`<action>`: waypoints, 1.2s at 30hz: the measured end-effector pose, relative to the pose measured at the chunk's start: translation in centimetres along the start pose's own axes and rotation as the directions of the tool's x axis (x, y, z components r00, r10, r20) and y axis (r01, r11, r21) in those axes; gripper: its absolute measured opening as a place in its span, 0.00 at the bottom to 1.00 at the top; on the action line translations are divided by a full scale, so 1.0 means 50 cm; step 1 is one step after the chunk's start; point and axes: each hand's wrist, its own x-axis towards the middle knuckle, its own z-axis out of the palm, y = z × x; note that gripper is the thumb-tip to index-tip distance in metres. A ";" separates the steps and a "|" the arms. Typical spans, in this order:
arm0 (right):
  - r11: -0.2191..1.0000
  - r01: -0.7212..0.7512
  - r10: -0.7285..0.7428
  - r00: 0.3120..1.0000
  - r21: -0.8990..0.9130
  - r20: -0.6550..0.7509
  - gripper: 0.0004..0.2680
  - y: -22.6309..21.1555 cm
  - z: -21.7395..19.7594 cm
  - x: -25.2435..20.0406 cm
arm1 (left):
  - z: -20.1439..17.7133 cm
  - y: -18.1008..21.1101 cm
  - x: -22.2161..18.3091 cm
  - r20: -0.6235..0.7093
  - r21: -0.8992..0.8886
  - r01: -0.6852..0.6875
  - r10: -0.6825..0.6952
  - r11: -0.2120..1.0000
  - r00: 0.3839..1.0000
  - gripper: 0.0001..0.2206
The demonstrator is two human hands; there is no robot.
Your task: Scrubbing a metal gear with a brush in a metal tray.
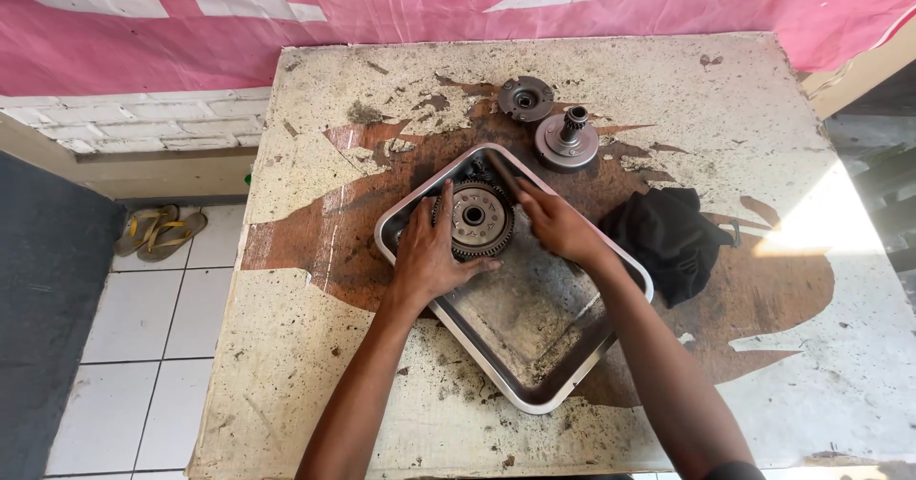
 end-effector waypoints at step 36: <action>0.883 0.050 -0.084 0.995 -0.467 -0.053 0.21 -0.010 0.095 -0.234 | 0.051 -0.034 0.012 0.033 0.114 0.021 -0.024 0.993 0.999 0.70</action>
